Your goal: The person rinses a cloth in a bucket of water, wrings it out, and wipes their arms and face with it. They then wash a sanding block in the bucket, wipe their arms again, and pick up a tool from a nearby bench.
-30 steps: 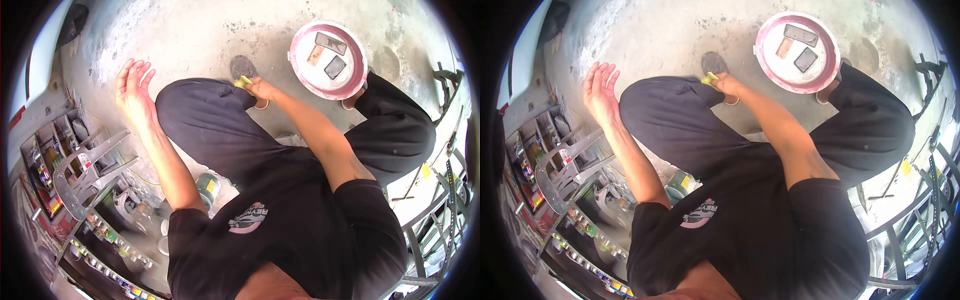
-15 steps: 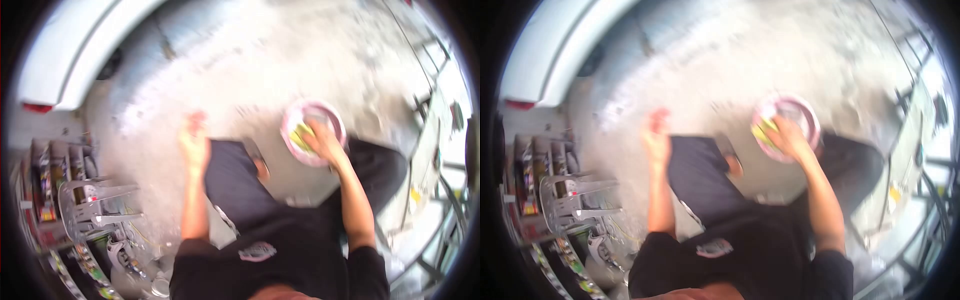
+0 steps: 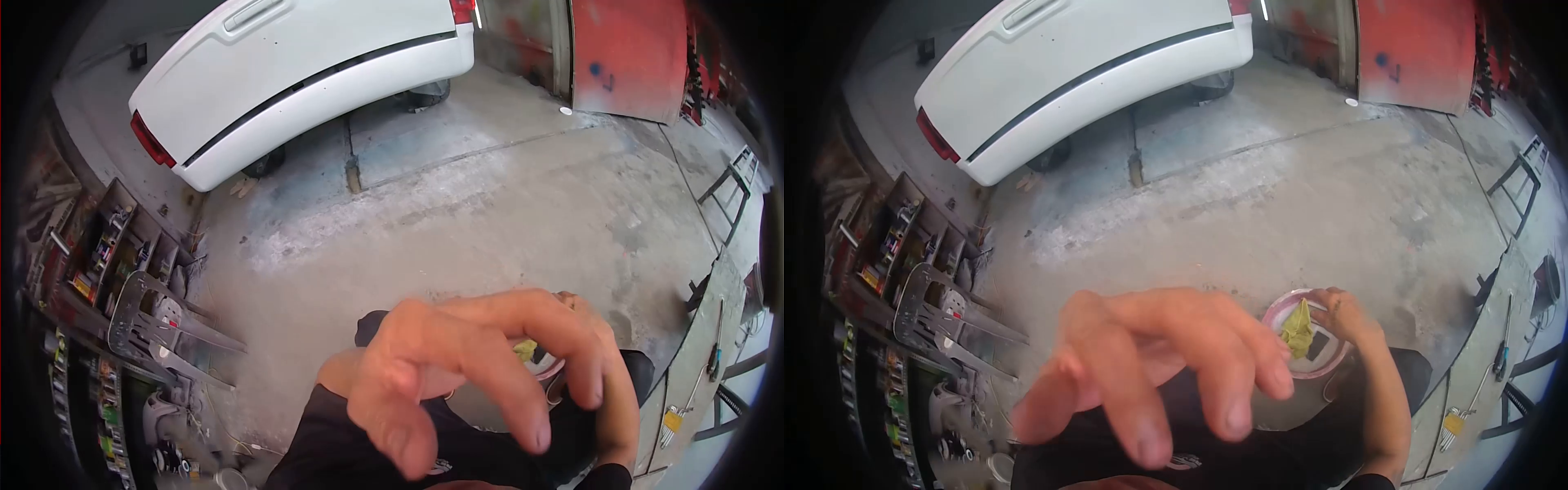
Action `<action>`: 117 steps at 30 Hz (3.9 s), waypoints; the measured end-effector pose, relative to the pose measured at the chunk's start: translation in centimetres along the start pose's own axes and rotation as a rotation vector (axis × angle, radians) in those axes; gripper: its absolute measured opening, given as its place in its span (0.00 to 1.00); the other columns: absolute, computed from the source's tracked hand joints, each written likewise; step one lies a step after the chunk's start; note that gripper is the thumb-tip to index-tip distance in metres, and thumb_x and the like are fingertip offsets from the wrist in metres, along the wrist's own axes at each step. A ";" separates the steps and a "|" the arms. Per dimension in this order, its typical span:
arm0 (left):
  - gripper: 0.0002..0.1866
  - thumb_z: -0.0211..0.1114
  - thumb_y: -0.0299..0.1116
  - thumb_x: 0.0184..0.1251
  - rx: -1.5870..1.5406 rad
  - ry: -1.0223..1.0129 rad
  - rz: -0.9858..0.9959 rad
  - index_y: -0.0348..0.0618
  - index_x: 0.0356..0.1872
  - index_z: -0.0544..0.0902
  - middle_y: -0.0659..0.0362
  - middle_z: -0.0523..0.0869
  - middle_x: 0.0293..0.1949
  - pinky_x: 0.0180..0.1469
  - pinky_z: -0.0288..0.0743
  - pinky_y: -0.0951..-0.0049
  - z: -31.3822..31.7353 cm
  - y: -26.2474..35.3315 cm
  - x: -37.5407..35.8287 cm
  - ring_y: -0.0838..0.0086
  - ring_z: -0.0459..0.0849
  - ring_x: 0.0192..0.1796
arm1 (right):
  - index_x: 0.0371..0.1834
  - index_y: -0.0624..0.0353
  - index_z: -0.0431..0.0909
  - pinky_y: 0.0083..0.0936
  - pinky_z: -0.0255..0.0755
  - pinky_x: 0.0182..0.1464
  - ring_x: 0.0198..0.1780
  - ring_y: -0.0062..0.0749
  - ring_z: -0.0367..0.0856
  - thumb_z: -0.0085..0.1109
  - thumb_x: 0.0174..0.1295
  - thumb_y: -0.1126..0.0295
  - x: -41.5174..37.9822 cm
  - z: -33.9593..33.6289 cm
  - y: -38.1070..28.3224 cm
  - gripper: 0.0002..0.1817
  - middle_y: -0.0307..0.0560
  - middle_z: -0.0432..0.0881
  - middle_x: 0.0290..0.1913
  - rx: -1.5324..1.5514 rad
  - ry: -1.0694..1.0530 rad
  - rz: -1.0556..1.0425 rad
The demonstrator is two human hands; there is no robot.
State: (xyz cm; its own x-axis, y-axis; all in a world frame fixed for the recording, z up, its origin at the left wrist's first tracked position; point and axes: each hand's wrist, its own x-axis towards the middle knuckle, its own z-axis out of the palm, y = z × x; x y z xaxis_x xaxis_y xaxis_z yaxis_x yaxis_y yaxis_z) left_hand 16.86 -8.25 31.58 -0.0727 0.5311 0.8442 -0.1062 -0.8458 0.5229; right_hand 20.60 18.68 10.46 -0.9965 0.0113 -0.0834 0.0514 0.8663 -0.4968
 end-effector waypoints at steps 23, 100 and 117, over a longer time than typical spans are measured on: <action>0.11 0.63 0.37 0.74 -0.349 -0.574 -0.414 0.41 0.38 0.87 0.44 0.80 0.53 0.58 0.68 0.47 -0.3 -10.5 -6.3 0.48 0.78 0.55 | 0.61 0.58 0.77 0.43 0.78 0.49 0.44 0.54 0.86 0.65 0.64 0.63 -1.1 -3.1 9.3 0.23 0.59 0.87 0.38 0.038 0.049 0.109; 0.06 0.69 0.27 0.62 -0.091 0.685 0.100 0.39 0.34 0.80 0.51 0.81 0.30 0.26 0.73 0.69 2.6 -9.8 -18.5 0.67 0.78 0.28 | 0.22 0.68 0.72 0.29 0.69 0.23 0.21 0.37 0.75 0.57 0.65 0.72 -8.3 5.0 -24.0 0.14 0.61 0.81 0.28 2.292 0.273 -0.427; 0.06 0.66 0.29 0.68 0.391 0.534 -0.846 0.35 0.35 0.81 0.56 0.84 0.28 0.37 0.75 0.70 0.6 -13.7 -25.4 0.74 0.82 0.32 | 0.22 0.68 0.72 0.47 0.74 0.29 0.26 0.51 0.79 0.60 0.63 0.72 -8.3 6.7 -21.8 0.14 0.64 0.76 0.27 2.079 -0.050 -0.948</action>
State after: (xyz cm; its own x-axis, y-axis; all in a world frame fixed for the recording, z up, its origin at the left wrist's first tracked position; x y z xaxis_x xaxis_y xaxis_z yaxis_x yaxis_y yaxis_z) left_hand 20.80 -10.19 3.00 -0.5588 0.8255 0.0791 -0.0077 -0.1006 0.9949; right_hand 28.15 -3.62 16.17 -0.7703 0.0114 0.6375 -0.2659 -0.9145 -0.3049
